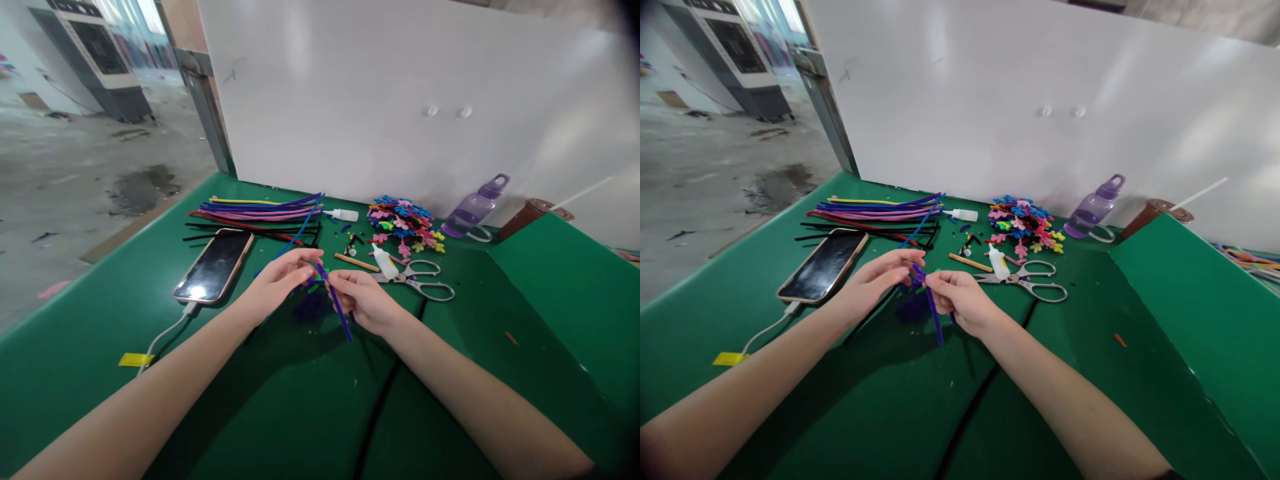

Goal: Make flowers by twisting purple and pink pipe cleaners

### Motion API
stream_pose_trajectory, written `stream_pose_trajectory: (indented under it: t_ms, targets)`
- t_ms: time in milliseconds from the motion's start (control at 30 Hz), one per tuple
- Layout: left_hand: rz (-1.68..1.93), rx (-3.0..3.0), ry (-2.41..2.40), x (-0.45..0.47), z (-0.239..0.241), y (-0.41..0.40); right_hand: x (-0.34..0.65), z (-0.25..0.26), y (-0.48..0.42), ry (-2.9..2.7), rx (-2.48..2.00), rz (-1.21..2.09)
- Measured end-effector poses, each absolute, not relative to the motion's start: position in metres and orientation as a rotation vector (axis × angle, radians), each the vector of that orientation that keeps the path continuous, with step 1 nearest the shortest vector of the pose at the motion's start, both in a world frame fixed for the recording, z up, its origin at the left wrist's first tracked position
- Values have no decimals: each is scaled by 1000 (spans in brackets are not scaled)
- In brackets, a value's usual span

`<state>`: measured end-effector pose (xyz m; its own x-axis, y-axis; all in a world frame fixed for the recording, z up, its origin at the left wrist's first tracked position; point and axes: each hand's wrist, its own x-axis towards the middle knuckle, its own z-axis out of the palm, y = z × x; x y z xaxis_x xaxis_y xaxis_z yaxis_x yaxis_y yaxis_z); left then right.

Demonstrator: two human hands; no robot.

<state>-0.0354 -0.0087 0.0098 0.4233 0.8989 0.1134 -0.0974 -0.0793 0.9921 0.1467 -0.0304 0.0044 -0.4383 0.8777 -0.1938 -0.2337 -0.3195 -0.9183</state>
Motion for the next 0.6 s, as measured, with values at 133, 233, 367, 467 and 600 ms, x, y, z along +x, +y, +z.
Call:
stream_pose_trajectory:
  t_ms: [133,233,367,467,600]
  targets:
    - [899,1556,699,-37,7,-10,148,3,-33,-981,-794,2095]
    - [943,1609,769,-36,6,-12,148,3,-34,-976,-760,2180]
    - [995,1568,861,-34,8,-13,146,2,-34,-999,-782,2166]
    - [976,1465,921,-32,8,-13,145,0,-33,-1100,-891,2023]
    - [930,1323,975,-30,8,-13,144,1,-33,-1353,-1076,1637]
